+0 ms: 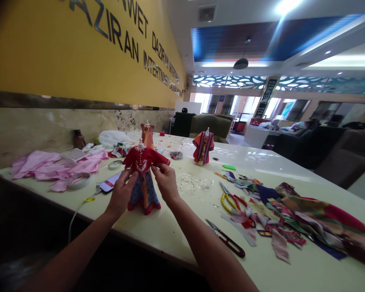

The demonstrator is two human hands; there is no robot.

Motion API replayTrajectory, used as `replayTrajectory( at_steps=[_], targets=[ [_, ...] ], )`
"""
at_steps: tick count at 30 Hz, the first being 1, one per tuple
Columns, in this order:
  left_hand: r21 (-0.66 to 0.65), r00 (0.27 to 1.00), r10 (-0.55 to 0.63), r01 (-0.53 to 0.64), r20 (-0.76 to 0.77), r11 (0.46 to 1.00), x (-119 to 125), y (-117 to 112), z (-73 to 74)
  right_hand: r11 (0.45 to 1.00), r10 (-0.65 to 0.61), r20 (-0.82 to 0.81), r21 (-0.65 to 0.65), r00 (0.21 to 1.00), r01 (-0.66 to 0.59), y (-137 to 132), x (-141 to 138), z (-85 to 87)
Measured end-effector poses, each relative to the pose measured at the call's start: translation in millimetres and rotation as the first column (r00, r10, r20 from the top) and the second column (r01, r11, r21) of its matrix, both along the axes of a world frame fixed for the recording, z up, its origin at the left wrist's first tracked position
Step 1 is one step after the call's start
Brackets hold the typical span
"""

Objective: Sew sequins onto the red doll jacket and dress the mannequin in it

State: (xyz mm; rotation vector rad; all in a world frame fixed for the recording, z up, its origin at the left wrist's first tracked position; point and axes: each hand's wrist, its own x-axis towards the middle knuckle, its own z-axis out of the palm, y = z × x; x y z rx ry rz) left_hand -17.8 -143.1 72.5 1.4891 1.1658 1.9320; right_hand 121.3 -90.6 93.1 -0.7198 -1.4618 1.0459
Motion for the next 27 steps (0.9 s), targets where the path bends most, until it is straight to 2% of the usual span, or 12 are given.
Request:
replayTrajectory(
  at_steps=[3,5,16,22,27],
  targets=[
    [-0.016,0.977,-0.098,0.103,0.188,0.995,3.7,2.8,3.3,0.999,-0.053,-0.041,-0.008,0.998,0.053,3.1,-5.6,0.6],
    [-0.010,0.963,-0.123,0.129,0.241,0.992,5.6,5.6,4.6,0.997,-0.076,-0.058,-0.007,0.995,0.075,6.1,-8.3,0.1],
    [0.027,0.943,-0.053,0.047,0.329,0.999,2.1,25.5,-3.2,0.983,-0.139,0.012,0.125,0.990,0.137,8.3,-7.5,-10.4],
    [0.009,0.952,-0.075,0.076,0.298,0.997,-2.9,24.9,-3.8,0.968,-0.192,0.083,0.183,0.978,0.174,5.6,-4.6,-11.3],
    [0.011,0.953,-0.099,0.100,0.287,0.995,-4.4,25.2,-3.8,0.967,-0.186,0.095,0.195,0.978,0.165,8.1,-3.4,-13.0]
  ],
)
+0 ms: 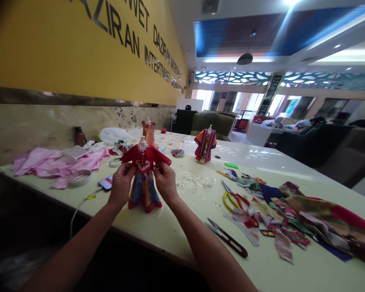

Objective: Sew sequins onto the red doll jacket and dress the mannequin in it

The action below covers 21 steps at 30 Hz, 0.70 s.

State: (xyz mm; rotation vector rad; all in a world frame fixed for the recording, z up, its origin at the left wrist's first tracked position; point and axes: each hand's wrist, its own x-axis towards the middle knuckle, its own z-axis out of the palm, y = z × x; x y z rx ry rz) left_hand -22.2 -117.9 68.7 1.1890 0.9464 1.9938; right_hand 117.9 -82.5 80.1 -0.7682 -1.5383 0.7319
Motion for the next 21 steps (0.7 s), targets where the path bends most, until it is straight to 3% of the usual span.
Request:
replayTrajectory(
  at_steps=[6,11,15,21],
  targets=[
    [0.034,0.994,-0.111,0.111,-0.004,0.993,1.7,-7.3,-0.1,0.998,0.037,0.023,-0.044,0.999,-0.035,-0.6,8.1,-6.5],
    [-0.033,0.977,-0.208,0.206,-0.052,0.978,-0.7,-9.5,-3.9,0.978,0.162,-0.043,-0.129,0.986,-0.166,2.0,9.5,-13.1],
    [-0.034,0.980,-0.188,0.186,-0.058,0.982,-2.5,-5.2,-5.9,0.960,0.230,-0.139,-0.132,0.963,-0.248,5.9,4.6,-14.4],
    [-0.028,0.985,-0.167,0.166,-0.043,0.986,-4.5,-0.9,-7.9,0.959,0.238,-0.182,-0.115,0.954,-0.260,7.6,1.5,-14.0]
  ],
)
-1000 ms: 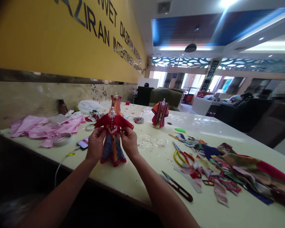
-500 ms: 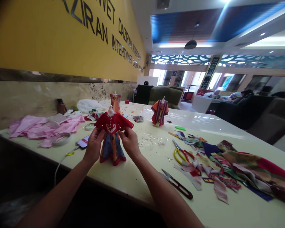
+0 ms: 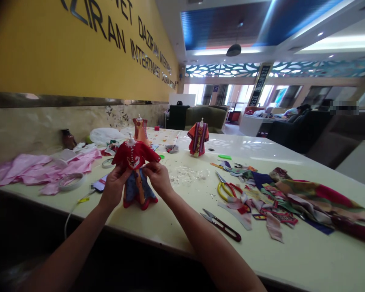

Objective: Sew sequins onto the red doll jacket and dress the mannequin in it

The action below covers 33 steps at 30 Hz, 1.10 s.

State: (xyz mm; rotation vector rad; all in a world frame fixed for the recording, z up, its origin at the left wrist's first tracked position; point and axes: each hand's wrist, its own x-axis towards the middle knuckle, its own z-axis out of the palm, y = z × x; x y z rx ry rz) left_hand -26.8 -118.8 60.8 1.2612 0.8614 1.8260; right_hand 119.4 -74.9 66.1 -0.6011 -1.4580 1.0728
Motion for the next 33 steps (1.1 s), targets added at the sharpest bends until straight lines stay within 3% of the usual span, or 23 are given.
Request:
replayTrajectory(
  at_steps=[17,24,28,33],
  targets=[
    [0.013,0.997,-0.059,0.060,-0.044,0.998,-1.2,2.7,1.5,1.000,-0.012,-0.003,0.017,1.000,0.012,-1.1,4.7,-2.7],
    [-0.053,0.954,-0.290,0.295,0.077,0.954,-17.3,19.8,-1.4,0.999,-0.048,0.273,0.008,0.961,0.047,-1.7,25.5,-16.7],
    [-0.065,0.913,-0.378,0.391,0.154,0.918,-30.4,30.3,-3.8,0.999,-0.021,0.267,-0.021,0.963,0.028,-0.1,35.7,-19.5],
    [-0.091,0.835,-0.528,0.544,0.154,0.834,-36.1,36.5,-0.1,0.999,0.038,0.203,-0.008,0.978,-0.037,3.9,33.4,-4.3]
  ],
)
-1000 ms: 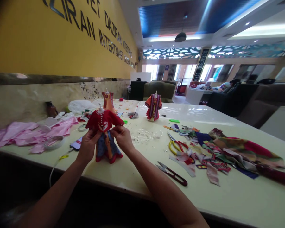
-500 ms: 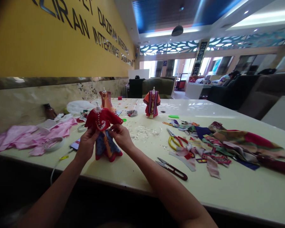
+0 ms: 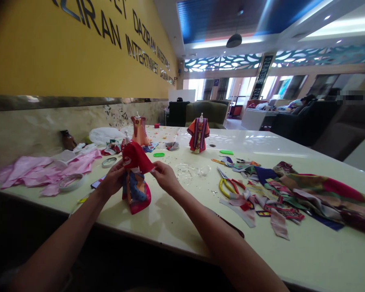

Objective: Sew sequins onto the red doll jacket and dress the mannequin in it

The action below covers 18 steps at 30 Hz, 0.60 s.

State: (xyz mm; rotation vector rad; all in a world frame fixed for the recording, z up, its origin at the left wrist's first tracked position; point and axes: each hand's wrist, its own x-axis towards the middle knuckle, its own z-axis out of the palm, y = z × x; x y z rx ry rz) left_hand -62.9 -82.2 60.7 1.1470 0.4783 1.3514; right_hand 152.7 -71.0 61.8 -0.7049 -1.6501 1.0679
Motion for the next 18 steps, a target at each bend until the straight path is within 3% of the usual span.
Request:
replayTrajectory(
  at_steps=[5,10,14,18],
  targets=[
    [-0.055,0.996,-0.080,0.081,0.028,0.995,-0.2,6.5,2.7,0.998,0.036,-0.087,-0.048,0.996,-0.041,10.7,0.4,13.1],
    [-0.073,0.996,-0.060,0.065,0.073,0.995,-7.4,14.5,-7.1,0.993,0.093,-0.065,-0.067,0.993,-0.098,21.5,-1.3,9.0],
    [-0.116,0.995,-0.073,0.080,0.068,0.990,-12.6,22.8,-13.1,0.991,0.134,0.013,-0.013,0.991,-0.134,22.8,-13.7,4.3],
    [-0.152,0.992,-0.115,0.121,0.048,0.981,-10.4,27.2,-13.7,0.984,0.165,0.040,0.068,0.986,-0.167,21.8,-23.8,13.6]
  ],
)
